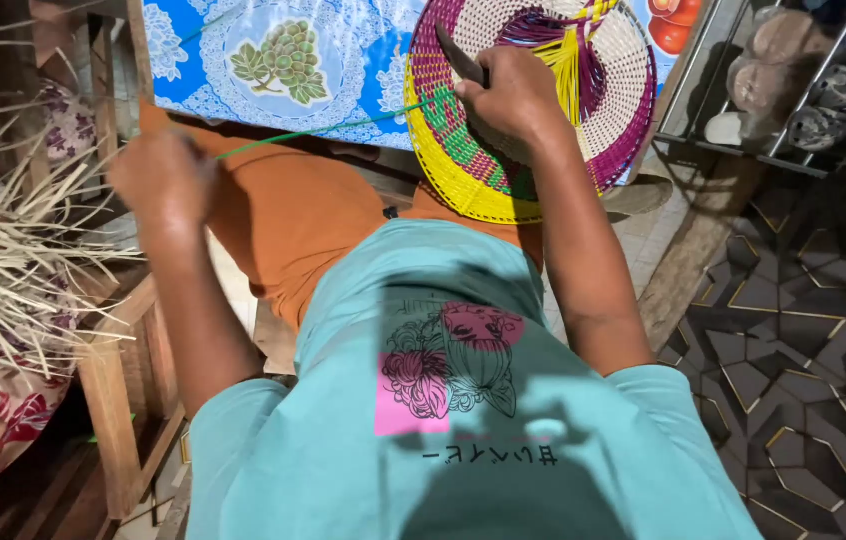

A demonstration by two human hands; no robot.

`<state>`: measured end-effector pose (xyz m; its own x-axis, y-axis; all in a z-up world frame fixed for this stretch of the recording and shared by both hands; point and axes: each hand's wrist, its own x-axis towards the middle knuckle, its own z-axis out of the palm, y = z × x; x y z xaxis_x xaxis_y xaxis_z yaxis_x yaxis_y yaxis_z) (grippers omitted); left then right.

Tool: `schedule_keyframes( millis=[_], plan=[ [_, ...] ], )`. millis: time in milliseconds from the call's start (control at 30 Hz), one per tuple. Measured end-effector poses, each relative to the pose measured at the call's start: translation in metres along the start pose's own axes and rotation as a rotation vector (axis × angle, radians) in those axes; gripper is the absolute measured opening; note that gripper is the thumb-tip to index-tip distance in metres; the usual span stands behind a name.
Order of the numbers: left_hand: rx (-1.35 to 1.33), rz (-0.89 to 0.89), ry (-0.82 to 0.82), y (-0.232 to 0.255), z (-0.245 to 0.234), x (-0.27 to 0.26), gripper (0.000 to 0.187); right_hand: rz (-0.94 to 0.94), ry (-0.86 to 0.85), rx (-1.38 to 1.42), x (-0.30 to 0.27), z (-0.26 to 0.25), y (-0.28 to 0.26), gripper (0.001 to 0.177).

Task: Weaving a colorful circular fan using thin fibers and a small weaving tool

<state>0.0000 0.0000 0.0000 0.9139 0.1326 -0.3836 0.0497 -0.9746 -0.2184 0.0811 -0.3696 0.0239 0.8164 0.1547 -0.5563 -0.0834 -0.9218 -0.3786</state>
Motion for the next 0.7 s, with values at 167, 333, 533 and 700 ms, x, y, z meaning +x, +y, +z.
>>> schedule_keyframes(
  millis=[167,333,533,700],
  plan=[
    [-0.57,0.1,0.011,0.103,-0.071,-0.002,0.038,-0.052,0.192,-0.149,0.009,0.024,0.006,0.043],
    [-0.663,0.308,-0.029,0.173,-0.047,0.017,0.034,-0.068,0.066,-0.015,-0.004,0.003,0.003,0.019],
    [-0.699,0.375,-0.016,0.152,-0.046,0.012,0.042,-0.02,-0.001,0.095,-0.009,-0.004,-0.002,0.016],
    [-0.283,0.028,-0.222,0.033,-0.032,-0.003,0.018,-0.036,0.0,0.073,-0.005,-0.004,0.0,0.017]
  ],
)
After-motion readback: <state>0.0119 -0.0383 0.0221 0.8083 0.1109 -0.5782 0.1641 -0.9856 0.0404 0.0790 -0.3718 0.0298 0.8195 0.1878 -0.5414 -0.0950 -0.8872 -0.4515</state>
